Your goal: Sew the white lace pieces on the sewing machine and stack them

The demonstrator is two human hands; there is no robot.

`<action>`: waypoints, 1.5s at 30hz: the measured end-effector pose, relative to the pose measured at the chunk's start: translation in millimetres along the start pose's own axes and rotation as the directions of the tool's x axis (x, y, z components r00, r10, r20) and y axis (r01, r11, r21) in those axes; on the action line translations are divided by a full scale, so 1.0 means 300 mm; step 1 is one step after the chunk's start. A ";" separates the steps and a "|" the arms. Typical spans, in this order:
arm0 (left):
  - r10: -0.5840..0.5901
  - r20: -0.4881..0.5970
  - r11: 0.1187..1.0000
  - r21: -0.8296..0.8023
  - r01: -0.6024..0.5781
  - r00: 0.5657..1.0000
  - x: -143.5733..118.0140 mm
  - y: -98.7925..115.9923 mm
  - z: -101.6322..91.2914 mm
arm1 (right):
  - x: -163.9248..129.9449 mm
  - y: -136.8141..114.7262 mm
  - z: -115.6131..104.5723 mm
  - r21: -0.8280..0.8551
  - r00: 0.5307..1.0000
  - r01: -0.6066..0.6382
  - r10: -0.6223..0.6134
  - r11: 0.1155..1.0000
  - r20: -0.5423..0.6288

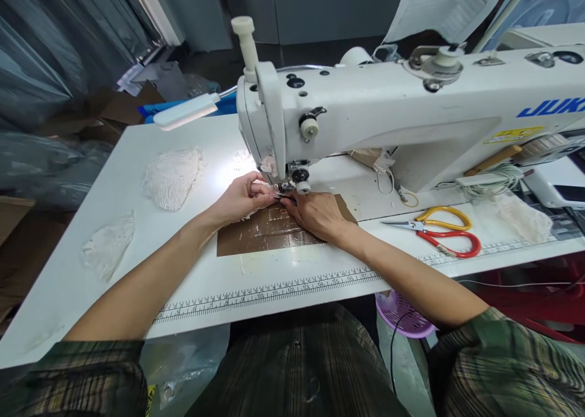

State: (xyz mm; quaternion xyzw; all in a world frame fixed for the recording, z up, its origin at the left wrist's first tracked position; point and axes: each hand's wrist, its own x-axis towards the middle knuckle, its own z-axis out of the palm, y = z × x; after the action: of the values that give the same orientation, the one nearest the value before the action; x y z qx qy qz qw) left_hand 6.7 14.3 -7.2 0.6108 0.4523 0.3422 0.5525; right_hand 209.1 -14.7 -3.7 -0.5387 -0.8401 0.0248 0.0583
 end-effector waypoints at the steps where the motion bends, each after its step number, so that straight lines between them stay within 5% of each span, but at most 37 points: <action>1: -0.018 -0.002 1.000 -0.004 0.018 1.000 0.001 0.005 -0.001 | 0.005 -0.007 -0.001 -0.020 1.000 -0.009 0.009 1.000 0.008; 12: -0.078 0.011 0.997 0.023 0.078 0.997 -0.002 0.022 -0.007 | 0.041 -0.012 0.046 0.027 0.999 -0.021 0.022 0.999 -0.035; 18: -0.010 0.005 0.999 0.036 0.010 1.000 -0.007 -0.003 -0.011 | 0.024 -0.011 0.052 0.050 0.996 -0.005 0.010 0.999 -0.083; 23: 0.111 0.145 0.986 0.110 -0.127 0.983 -0.035 -0.019 -0.040 | -0.043 0.040 0.056 0.009 0.970 0.098 -0.093 0.995 -0.226; 28: 0.153 0.164 0.953 0.238 -0.189 0.975 -0.045 -0.015 -0.045 | -0.067 0.071 0.056 0.001 0.979 -0.006 0.006 1.000 -0.202; 33: 0.204 0.149 0.926 0.290 -0.240 0.968 -0.052 0.011 -0.041 | -0.077 0.118 0.022 -0.044 0.955 -0.261 0.251 0.964 -0.158; 40: 0.455 0.057 0.692 0.606 -0.393 0.888 -0.057 0.050 -0.048 | -0.183 0.240 -0.056 -0.094 0.910 -0.394 0.374 0.914 -0.178; 45: 0.501 0.209 0.490 0.732 -0.474 0.840 -0.054 0.029 -0.021 | -0.203 0.263 -0.060 -0.151 0.915 -0.391 0.366 0.908 -0.172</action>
State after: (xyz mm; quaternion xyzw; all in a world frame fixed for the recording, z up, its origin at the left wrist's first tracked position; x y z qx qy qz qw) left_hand -3.5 1.8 3.6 0.8807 0.3700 0.2716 0.1170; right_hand 307.6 -37.4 1.6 -0.6951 -0.7119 -0.0790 0.0617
